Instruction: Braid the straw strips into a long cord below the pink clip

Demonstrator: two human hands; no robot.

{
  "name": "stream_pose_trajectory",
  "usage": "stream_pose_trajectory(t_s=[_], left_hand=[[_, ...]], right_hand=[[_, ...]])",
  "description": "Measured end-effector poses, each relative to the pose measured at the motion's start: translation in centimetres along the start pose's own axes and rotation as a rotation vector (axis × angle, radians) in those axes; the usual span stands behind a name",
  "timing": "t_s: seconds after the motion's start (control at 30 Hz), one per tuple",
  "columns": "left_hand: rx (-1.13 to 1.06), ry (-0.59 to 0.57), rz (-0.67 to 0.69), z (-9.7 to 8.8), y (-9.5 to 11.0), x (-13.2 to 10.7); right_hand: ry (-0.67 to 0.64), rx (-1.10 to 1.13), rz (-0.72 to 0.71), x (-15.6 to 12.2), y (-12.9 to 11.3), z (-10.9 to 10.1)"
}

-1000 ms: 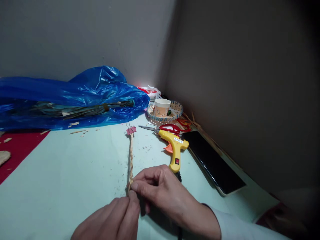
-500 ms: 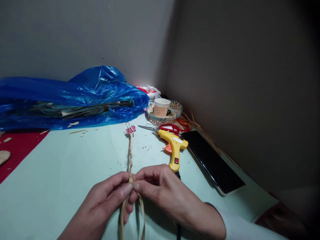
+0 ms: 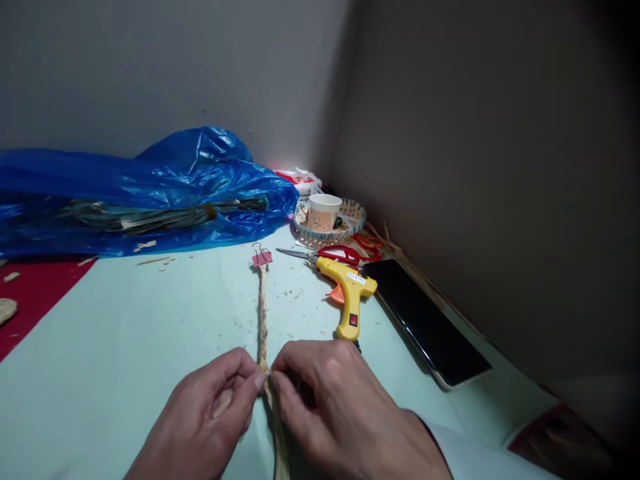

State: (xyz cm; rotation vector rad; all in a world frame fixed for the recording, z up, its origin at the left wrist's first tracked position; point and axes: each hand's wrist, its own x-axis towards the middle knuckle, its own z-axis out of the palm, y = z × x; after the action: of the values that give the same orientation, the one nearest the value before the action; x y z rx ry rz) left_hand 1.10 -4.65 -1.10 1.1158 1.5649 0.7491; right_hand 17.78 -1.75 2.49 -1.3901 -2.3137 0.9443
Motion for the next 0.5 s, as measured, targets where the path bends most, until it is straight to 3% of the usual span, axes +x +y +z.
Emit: stream_pose_trajectory(t_s=[0.13,0.3,0.5], left_hand=[[-0.008,0.026,-0.002,0.4,0.1,-0.1],[-0.178,-0.012,-0.033,0.6,0.5,-0.2],[-0.276,-0.046,-0.105,0.3,0.8,-0.5]], right_hand=[[0.06,0.004,-0.039,-0.1,0.2,0.8],[0.276,-0.173,-0.463,-0.3,2.4,3.3],[0.486,-0.482,-0.72,-0.1,2.6,4.1]])
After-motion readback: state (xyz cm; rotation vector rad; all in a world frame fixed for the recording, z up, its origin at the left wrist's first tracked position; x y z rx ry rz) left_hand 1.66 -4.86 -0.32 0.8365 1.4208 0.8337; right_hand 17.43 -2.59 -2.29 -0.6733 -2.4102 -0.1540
